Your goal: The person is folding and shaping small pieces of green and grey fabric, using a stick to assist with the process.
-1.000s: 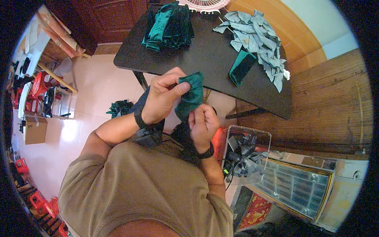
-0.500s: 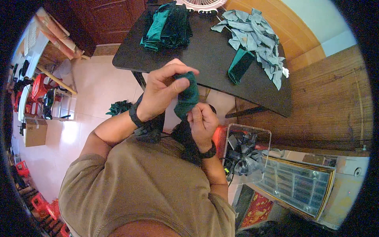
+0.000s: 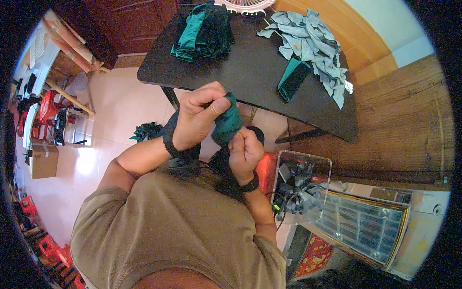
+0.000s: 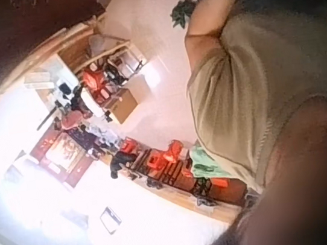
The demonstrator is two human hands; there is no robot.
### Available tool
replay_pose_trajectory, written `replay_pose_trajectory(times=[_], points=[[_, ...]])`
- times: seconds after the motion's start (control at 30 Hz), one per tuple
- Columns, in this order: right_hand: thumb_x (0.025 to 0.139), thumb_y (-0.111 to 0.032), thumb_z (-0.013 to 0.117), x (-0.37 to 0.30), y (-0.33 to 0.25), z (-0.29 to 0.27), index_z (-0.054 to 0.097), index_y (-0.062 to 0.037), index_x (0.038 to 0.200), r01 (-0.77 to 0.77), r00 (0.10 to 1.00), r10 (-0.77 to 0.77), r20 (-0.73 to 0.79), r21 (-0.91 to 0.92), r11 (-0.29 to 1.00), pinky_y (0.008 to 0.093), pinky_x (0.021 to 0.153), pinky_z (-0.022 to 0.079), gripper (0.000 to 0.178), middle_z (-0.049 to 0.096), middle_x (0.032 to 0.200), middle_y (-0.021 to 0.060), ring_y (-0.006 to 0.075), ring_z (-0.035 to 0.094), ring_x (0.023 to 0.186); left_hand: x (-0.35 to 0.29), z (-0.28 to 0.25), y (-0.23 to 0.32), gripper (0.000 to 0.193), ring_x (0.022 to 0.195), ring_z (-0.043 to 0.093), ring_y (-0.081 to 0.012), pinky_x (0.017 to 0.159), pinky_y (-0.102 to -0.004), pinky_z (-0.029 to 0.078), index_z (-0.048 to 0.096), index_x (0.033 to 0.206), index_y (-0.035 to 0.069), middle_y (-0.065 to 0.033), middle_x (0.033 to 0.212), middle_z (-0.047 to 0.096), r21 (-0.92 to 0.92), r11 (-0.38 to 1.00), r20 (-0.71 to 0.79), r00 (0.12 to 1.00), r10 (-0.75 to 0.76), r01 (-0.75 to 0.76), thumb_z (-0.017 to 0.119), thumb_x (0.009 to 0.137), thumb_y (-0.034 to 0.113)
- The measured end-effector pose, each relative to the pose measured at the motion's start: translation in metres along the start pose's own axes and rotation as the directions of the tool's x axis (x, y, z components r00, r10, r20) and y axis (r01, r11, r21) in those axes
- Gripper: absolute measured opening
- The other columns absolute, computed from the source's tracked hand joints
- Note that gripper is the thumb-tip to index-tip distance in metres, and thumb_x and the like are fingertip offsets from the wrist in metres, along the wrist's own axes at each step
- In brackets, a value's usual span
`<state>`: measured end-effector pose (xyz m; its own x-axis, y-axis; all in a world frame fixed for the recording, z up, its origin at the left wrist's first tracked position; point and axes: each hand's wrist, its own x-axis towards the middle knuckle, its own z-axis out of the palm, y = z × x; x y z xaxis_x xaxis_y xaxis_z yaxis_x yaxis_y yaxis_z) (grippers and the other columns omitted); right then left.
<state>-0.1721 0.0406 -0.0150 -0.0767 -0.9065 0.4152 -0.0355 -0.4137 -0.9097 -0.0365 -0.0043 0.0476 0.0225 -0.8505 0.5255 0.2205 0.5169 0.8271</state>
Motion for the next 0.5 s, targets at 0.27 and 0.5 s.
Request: replay_pose_trajectory(times=[0.27,0.5], points=[[0.092,-0.016,0.051,-0.003,-0.005,0.008,0.052,-0.0034,0.08,-0.277,0.961,0.254,0.111,0.38,0.883,0.0182,0.042,0.032,0.017,0.048,0.06,-0.0027,0.0041,0.041,0.048,0.002,-0.006,0.002,0.016,0.057,0.046,-0.0253,0.049,-0.0332,0.037,0.055,0.067,0.003,-0.0067,0.062,0.047,0.502,0.715,0.14,0.861,0.488,-0.487,0.07,0.065,0.006],[0.092,-0.013,0.049,0.0,-0.006,0.002,0.053,-0.0027,0.081,-0.256,0.966,0.235,0.11,0.269,0.928,0.0183,0.043,0.032,0.015,0.048,0.06,-0.0019,0.0047,0.041,0.048,0.003,-0.014,0.002,0.017,0.055,0.044,-0.0221,0.049,-0.032,0.036,0.055,0.067,0.002,-0.0064,0.061,0.044,0.553,0.645,0.181,0.832,0.525,-0.528,0.071,0.066,0.007]])
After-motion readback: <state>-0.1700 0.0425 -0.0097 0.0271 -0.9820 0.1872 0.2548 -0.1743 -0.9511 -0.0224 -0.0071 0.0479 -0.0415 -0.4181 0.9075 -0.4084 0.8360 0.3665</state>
